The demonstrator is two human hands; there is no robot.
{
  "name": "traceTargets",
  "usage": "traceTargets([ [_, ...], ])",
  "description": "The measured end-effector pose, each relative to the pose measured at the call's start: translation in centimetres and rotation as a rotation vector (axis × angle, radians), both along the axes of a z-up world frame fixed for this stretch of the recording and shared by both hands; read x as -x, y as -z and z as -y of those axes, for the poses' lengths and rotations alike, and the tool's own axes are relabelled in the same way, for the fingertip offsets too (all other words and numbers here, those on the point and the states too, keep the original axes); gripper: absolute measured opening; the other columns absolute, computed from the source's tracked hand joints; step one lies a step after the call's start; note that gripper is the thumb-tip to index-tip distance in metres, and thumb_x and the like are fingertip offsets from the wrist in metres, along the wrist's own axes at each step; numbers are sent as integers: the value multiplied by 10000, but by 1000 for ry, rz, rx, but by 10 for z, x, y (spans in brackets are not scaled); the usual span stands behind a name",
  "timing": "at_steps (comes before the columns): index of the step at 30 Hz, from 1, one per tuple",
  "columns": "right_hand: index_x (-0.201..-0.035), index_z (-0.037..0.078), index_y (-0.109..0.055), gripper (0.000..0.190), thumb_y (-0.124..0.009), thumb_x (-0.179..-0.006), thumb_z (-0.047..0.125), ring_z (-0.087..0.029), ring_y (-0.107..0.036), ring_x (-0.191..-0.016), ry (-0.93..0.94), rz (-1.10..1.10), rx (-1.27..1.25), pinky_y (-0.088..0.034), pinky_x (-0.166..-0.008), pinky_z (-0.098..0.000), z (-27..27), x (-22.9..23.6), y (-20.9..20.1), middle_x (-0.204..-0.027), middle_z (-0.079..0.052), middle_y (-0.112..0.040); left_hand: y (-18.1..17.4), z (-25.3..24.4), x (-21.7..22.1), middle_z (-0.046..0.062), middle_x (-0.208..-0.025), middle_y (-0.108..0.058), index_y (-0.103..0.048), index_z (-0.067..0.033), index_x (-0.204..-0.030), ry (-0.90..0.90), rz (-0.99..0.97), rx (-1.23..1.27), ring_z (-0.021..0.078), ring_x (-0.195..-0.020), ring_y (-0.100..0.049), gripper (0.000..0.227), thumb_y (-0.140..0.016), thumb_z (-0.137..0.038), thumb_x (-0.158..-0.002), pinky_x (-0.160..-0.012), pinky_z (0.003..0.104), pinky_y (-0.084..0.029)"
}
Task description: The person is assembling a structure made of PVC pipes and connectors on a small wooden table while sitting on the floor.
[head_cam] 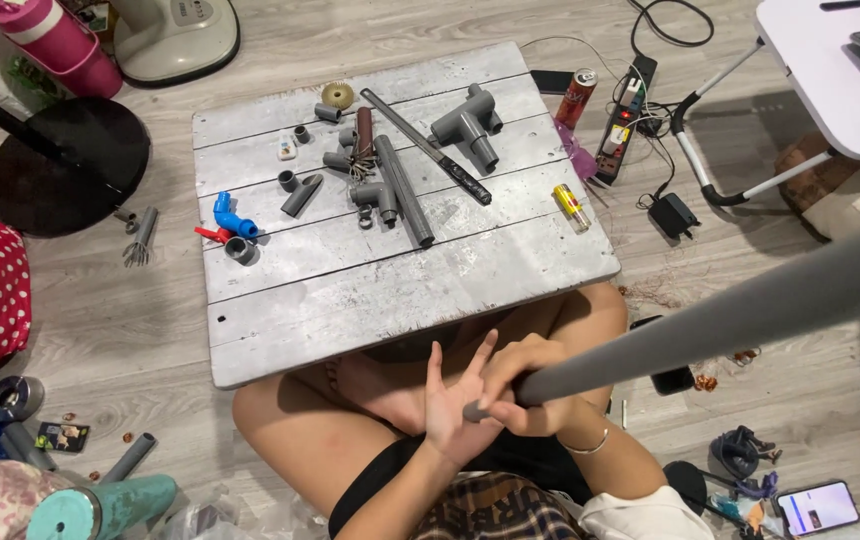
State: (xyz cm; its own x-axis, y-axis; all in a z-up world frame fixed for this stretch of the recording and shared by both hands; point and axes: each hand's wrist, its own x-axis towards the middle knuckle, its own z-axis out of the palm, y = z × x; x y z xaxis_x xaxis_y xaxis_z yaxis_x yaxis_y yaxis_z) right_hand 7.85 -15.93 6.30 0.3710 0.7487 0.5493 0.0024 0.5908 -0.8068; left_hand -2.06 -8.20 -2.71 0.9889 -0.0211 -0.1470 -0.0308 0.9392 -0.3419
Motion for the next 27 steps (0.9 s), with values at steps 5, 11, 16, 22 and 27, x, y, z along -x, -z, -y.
traceTargets([
  [5, -802, 72, -701, 169, -724, -637, 42, -104, -568, -570, 314, 206, 270, -466, -609, -191, 5, 17, 79, -759, -23, -722, 10, 9, -5, 201, -1325, -489, -447, -65, -1410, -56, -40, 67, 268, -1241, -499, 767, -398, -672, -944, -1149, 481, -327],
  [11, -843, 34, -639, 106, -730, -808, 76, -94, -522, -470, 306, -50, 277, -448, -546, -185, 10, 29, 123, -637, -29, -623, 27, 19, -5, 159, -1321, -568, -514, -102, -1283, -10, 54, -41, 371, -1280, -519, 692, -330, -692, -971, -1138, 525, -337],
  [16, -766, 50, -601, 174, -621, -909, 146, -94, -480, -395, 366, 9, 208, -392, -405, -185, 5, 25, 106, -501, -6, -555, 28, 14, -8, 148, -1215, -573, -538, -91, -1288, 14, 12, 12, 256, -1162, -577, 632, -431, -618, -956, -1209, 501, -277],
  [22, -805, 24, -649, 43, -643, -767, 4, -147, -549, -591, 384, 82, 277, -477, -612, -245, 10, 22, 94, -717, -60, -673, 58, 15, -7, 170, -1267, -575, -495, -67, -1311, -16, -35, -44, 250, -1151, -576, 560, -376, -520, -1003, -1094, 410, -382],
  [27, -913, 30, -663, 136, -709, -823, 121, -114, -570, -615, 396, 52, 225, -485, -605, -221, 13, 23, 81, -817, -49, -705, 96, 22, -5, 121, -1156, -606, -531, -52, -1042, -50, -95, -9, 182, -1044, -586, 353, -426, -389, -1025, -1035, 320, -416],
])
